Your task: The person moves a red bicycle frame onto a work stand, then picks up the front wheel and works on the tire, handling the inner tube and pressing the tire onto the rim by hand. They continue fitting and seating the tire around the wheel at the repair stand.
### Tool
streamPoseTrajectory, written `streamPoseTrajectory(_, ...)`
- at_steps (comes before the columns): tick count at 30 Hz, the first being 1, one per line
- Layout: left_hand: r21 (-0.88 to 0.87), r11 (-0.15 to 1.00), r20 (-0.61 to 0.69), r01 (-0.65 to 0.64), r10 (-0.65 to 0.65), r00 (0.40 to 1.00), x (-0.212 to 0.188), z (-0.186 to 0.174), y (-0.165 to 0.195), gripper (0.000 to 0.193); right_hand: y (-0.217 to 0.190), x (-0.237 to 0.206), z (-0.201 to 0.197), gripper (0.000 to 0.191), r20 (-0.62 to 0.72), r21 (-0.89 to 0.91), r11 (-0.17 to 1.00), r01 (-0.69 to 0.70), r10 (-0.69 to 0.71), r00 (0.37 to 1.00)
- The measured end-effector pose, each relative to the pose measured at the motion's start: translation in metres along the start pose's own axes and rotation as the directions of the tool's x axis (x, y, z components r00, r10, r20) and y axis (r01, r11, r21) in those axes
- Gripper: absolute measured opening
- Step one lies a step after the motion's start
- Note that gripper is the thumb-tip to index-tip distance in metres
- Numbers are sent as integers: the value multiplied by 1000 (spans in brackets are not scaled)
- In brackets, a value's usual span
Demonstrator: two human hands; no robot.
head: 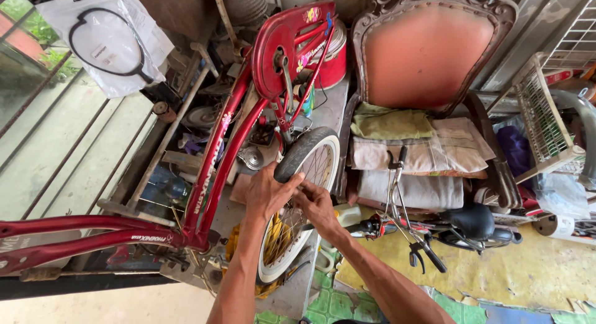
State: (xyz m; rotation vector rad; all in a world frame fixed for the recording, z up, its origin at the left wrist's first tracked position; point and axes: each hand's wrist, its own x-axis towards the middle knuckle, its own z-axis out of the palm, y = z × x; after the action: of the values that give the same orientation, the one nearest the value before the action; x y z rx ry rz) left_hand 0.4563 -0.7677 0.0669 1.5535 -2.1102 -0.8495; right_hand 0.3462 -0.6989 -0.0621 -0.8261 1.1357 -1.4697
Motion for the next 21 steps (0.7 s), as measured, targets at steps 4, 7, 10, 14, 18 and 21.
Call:
streamPoseTrajectory(4,-74,995,113,68,-59,992,2,-3,-6,45,-5,3,-1,31,47,-151,988,-36,43,998)
streamPoseTrajectory(7,-71,993,96,90,-83,992,3,-4,-8,45,-7,7,-4,23,99,-110,993,-39,50,994)
streamPoseTrajectory(10,-60,995,115,82,-74,991,3,-3,-8,47,-8,12,-8,20,165,-49,998,-48,55,985)
streamPoseTrajectory(14,-95,992,128,77,-65,990,4,-3,-5,48,-11,12,-12,26,203,-42,998,-55,62,977)
streamPoseTrajectory(18,-46,989,163,140,-131,978,3,-3,0,50,-14,6,-12,28,152,-186,983,-5,34,988)
streamPoseTrajectory(21,-47,986,177,158,-148,973,3,-3,4,51,-13,3,-10,29,108,-174,984,-43,62,992)
